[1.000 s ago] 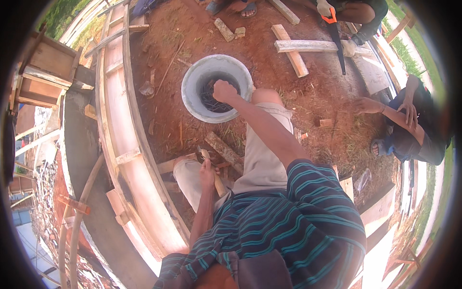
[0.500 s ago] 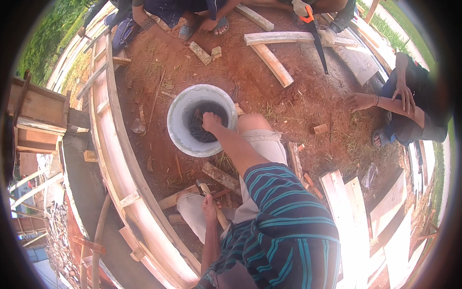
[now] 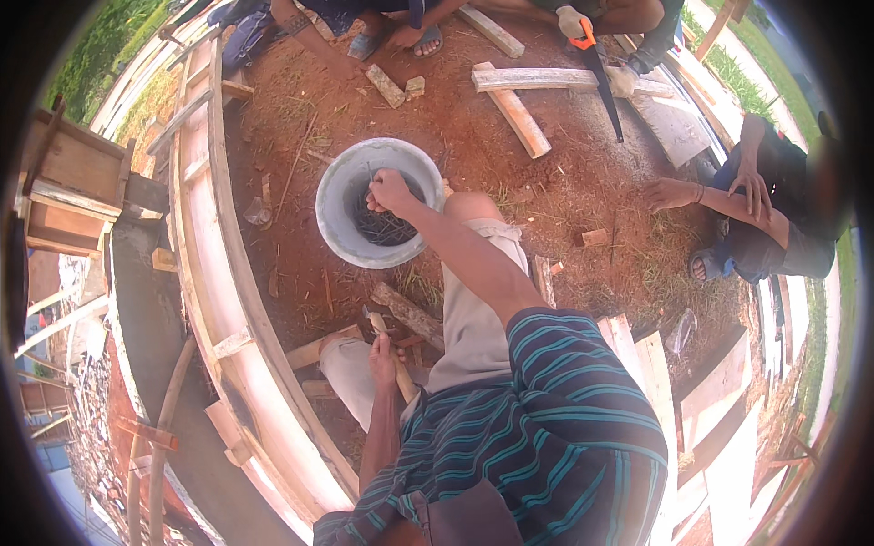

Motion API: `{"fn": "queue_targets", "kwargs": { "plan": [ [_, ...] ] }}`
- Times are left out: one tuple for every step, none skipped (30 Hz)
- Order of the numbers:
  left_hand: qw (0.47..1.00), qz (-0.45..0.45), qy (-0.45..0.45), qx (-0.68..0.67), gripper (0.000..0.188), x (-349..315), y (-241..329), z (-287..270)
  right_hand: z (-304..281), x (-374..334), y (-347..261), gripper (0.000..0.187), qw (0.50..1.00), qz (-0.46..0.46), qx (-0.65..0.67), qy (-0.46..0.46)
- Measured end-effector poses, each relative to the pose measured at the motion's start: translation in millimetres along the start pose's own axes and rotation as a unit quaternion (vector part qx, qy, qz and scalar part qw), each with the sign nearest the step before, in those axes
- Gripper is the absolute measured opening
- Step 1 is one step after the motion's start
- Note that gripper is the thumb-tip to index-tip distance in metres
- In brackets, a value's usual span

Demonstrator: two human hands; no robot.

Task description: The person assembles a wooden frame by hammering nails into wooden planks. They retrieve nails from a bucket and secure cross pieces to the main frame using a hammer.

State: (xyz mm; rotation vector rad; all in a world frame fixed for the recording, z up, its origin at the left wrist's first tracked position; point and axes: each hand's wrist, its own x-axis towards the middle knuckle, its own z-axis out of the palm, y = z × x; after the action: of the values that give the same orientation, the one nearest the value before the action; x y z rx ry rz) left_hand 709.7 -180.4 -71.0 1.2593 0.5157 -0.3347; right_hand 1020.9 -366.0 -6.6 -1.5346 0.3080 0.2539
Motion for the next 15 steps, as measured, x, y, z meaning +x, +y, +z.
{"fn": "queue_targets", "kwargs": {
  "plan": [
    [1.000,-0.003,0.003,0.000,0.035,-1.0,0.0,-2.3,-3.4,-21.9,-10.0,0.010,0.996,0.027,0.068,-0.046],
    [1.000,0.004,-0.001,-0.024,0.033,2.1,1.2,1.3,-11.9,-33.4,-15.2,0.011,0.991,0.035,0.093,-0.095],
    [0.999,0.012,0.003,-0.049,0.032,3.8,2.4,1.5,-15.4,-43.6,-15.4,0.012,0.981,0.047,0.119,-0.149],
    [0.998,0.011,-0.001,-0.062,0.031,4.4,5.1,1.1,-16.0,-57.0,-16.6,0.011,0.976,0.050,0.132,-0.165],
    [0.997,0.013,0.000,-0.079,0.030,5.1,9.0,-0.5,-11.8,-70.1,-18.8,0.010,0.971,0.054,0.142,-0.187],
    [0.994,0.017,0.010,-0.107,0.030,3.7,15.5,1.0,-8.4,-84.3,-21.4,0.010,0.972,0.060,0.118,-0.194],
    [0.990,0.020,0.025,-0.135,0.030,-0.7,21.1,1.5,-2.7,-99.6,-16.5,0.010,0.972,0.071,0.095,-0.204],
    [0.989,0.022,0.014,-0.145,0.031,-2.1,26.9,1.1,1.7,-117.1,-7.5,0.010,0.967,0.077,0.064,-0.234],
    [0.987,0.031,0.005,-0.156,0.031,-2.9,31.8,-0.2,7.6,-129.9,1.9,0.011,0.960,0.078,0.033,-0.267],
    [0.982,0.021,-0.003,-0.187,0.031,-7.2,37.6,2.8,12.2,-144.0,15.9,0.010,0.958,0.083,-0.025,-0.275],
    [0.977,0.022,-0.007,-0.213,0.032,-8.7,44.5,3.0,21.1,-157.5,30.7,0.009,0.951,0.076,-0.079,-0.290],
    [0.977,0.021,-0.014,-0.214,0.032,-6.6,43.1,0.9,30.1,-170.2,44.1,0.009,0.947,0.082,-0.112,-0.290],
    [0.976,0.015,-0.020,-0.216,0.033,-4.3,39.1,-0.3,36.2,-183.6,58.4,0.008,0.942,0.088,-0.147,-0.290],
    [0.974,0.026,-0.014,-0.223,0.032,-5.5,37.5,1.0,40.2,-192.8,67.4,0.008,0.930,0.038,-0.217,-0.294],
    [0.973,0.035,-0.015,-0.230,0.032,-6.0,36.8,3.8,43.6,-198.5,74.0,0.008,0.915,-0.019,-0.283,-0.288]
  ]
}}
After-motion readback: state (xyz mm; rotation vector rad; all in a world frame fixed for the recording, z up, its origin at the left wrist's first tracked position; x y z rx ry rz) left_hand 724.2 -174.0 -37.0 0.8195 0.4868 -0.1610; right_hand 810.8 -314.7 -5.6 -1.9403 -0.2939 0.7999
